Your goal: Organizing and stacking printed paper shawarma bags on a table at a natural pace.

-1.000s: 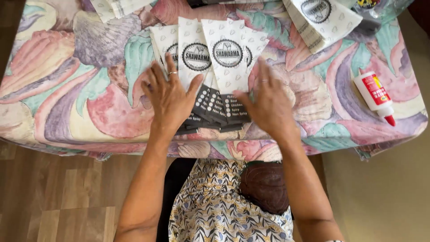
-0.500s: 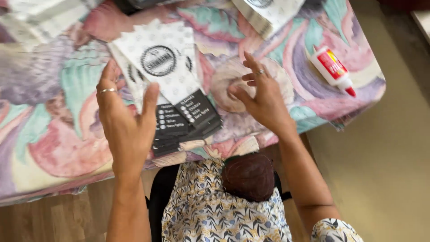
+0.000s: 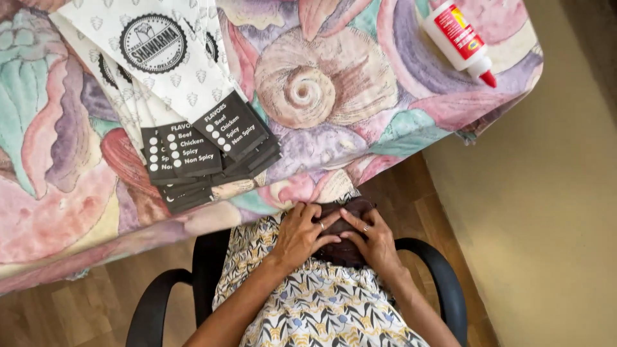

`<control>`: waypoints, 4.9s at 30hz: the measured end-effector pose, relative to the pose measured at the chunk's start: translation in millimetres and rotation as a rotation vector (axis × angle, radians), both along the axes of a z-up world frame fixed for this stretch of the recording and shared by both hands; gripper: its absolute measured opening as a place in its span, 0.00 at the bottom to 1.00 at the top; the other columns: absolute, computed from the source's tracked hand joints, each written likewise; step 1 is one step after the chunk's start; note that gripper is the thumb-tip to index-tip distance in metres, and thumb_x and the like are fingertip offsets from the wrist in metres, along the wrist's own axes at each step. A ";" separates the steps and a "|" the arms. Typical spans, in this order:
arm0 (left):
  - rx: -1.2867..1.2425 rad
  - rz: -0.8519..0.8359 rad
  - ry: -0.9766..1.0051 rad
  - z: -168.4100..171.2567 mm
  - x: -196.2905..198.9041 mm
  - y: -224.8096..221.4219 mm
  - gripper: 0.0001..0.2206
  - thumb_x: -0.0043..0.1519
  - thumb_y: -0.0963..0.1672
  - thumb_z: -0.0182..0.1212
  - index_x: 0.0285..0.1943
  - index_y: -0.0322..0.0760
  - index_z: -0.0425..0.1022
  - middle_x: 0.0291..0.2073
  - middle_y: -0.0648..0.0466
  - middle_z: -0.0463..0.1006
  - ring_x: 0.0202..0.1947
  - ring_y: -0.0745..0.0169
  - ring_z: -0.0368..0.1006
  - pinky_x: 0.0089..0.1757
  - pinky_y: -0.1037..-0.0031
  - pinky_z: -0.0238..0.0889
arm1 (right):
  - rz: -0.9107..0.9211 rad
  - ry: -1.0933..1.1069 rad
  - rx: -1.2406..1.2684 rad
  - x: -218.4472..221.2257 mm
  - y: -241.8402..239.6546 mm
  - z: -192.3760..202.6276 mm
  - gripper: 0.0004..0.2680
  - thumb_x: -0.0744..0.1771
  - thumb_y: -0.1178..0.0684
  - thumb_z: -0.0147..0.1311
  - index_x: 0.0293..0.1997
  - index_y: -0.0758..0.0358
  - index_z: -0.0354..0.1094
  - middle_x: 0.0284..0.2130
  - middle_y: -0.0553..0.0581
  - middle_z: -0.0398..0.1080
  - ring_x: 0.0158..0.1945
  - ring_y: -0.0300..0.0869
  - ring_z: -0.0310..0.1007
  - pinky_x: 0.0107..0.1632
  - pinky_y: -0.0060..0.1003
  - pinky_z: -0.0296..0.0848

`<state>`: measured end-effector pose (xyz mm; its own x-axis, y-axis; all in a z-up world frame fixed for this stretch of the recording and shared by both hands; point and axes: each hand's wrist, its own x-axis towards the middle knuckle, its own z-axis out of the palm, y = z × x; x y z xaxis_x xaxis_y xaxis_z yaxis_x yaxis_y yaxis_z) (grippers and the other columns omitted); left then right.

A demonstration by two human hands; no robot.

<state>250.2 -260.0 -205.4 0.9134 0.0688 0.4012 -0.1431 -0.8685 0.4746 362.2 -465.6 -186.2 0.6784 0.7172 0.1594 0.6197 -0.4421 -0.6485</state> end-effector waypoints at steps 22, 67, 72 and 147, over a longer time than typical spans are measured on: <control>-0.517 -0.248 0.144 49.5 -26.4 35.6 0.34 0.47 0.25 0.54 0.58 0.45 0.80 0.55 0.48 0.79 0.58 0.51 0.75 0.63 0.63 0.67 | -0.180 1.046 0.360 26.0 -21.4 35.8 0.11 0.63 0.68 0.63 0.42 0.61 0.66 0.31 0.58 0.74 0.34 0.42 0.77 0.40 0.33 0.79; -2.159 0.481 -1.054 219.6 84.4 207.9 0.23 0.53 0.41 0.65 0.59 0.31 0.70 0.46 0.46 0.77 0.43 0.57 0.74 0.45 0.69 0.70 | 0.571 -0.402 -0.542 58.7 324.3 363.0 0.34 0.63 0.52 0.69 0.75 0.68 0.49 0.41 0.67 0.74 0.26 0.47 0.74 0.27 0.39 0.78; -2.070 0.274 -1.090 200.9 93.3 205.1 0.07 0.48 0.43 0.69 0.32 0.40 0.76 0.36 0.51 0.80 0.41 0.54 0.71 0.38 0.64 0.61 | 0.610 -0.474 0.057 76.0 305.3 341.9 0.07 0.68 0.71 0.52 0.48 0.78 0.76 0.29 0.63 0.80 0.17 0.40 0.72 0.14 0.28 0.68; -0.685 0.253 -0.577 223.3 -7.7 204.9 0.44 0.45 0.39 0.83 0.71 0.30 0.58 0.52 0.40 0.71 0.55 0.50 0.72 0.61 0.58 0.65 | 0.433 0.609 0.896 135.5 202.1 201.7 0.26 0.72 0.30 0.38 0.73 0.59 0.47 0.68 0.61 0.61 0.73 0.46 0.57 0.76 0.48 0.53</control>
<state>242.6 -55.1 18.0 0.5107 0.6279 0.5873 -0.3614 -0.4630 0.8093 497.7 -263.5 15.6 0.5435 0.7032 0.4585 0.0857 0.4968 -0.8636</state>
